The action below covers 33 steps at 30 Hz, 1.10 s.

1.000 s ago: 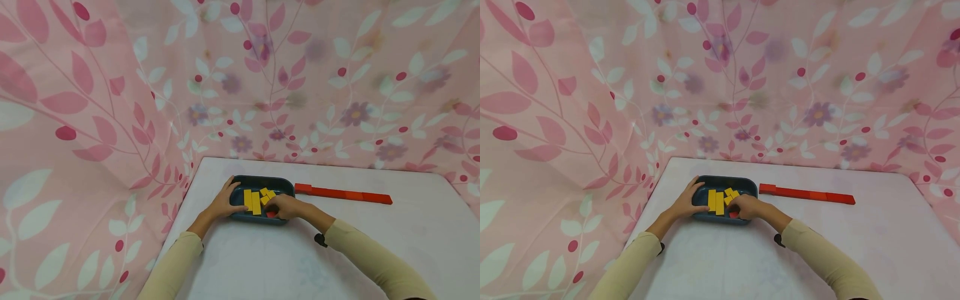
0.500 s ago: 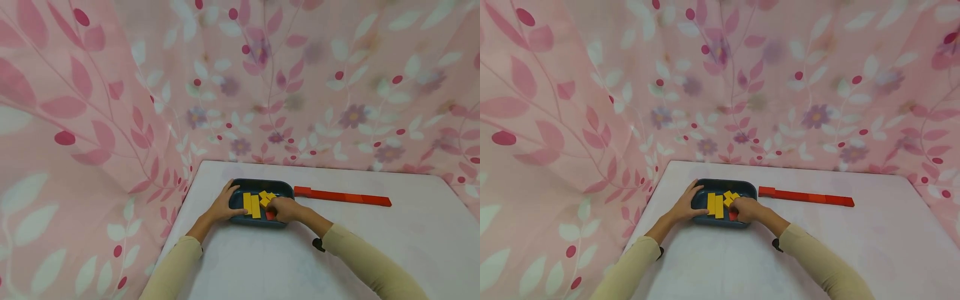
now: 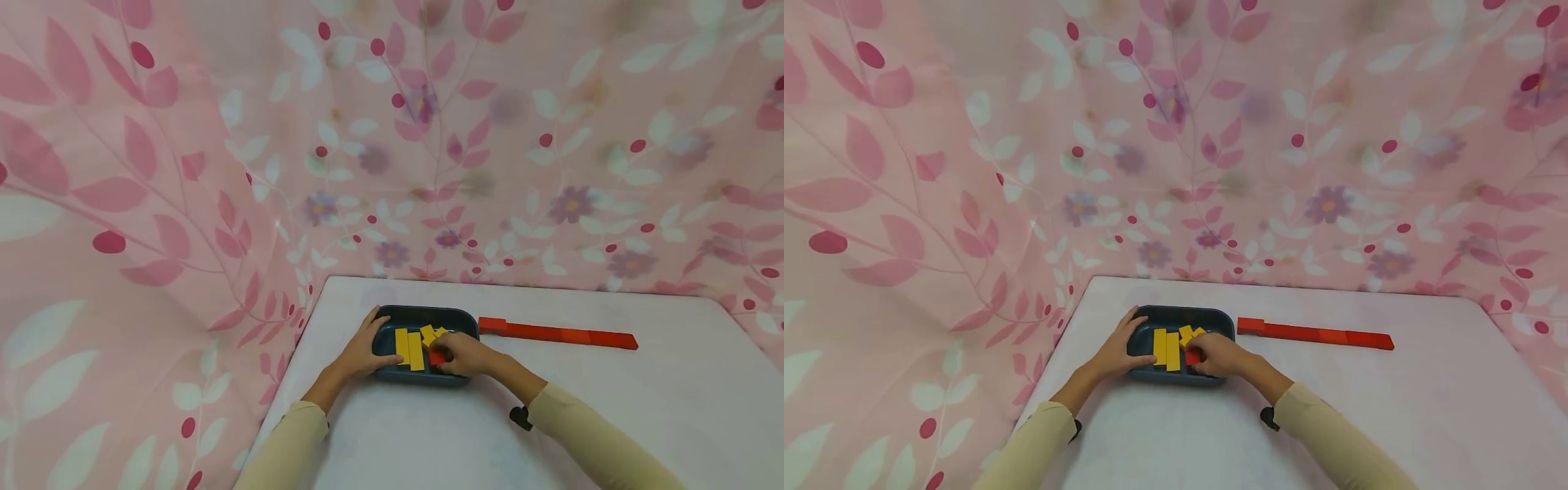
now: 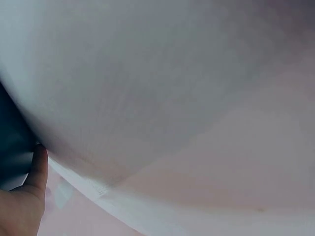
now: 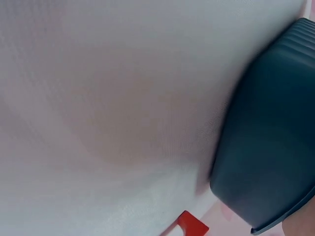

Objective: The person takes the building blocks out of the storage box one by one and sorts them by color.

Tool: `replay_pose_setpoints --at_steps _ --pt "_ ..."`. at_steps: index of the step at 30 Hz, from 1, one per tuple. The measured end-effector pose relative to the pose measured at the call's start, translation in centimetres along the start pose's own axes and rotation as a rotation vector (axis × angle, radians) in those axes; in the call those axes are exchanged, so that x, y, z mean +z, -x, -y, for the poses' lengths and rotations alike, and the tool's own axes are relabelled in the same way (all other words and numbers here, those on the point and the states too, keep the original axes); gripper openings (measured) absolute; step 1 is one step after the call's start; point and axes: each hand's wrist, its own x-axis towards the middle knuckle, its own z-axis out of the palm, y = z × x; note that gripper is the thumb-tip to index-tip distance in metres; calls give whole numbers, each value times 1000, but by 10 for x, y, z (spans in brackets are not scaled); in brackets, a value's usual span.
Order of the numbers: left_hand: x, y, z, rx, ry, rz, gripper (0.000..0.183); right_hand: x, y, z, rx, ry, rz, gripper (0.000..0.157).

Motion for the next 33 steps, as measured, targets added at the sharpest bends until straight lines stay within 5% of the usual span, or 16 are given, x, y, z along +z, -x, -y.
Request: replay_pose_setpoints --at_steps 17,25,33 --pt "-7 -6 0 -14 -21 16 100 -12 0 0 -50 -232 -124 39" --pt "-8 -2 0 -25 1 26 98 -27 14 5 -122 -224 -212 42" --pt "-9 -2 -2 -24 3 40 99 -42 36 -10 -72 -185 -211 39"
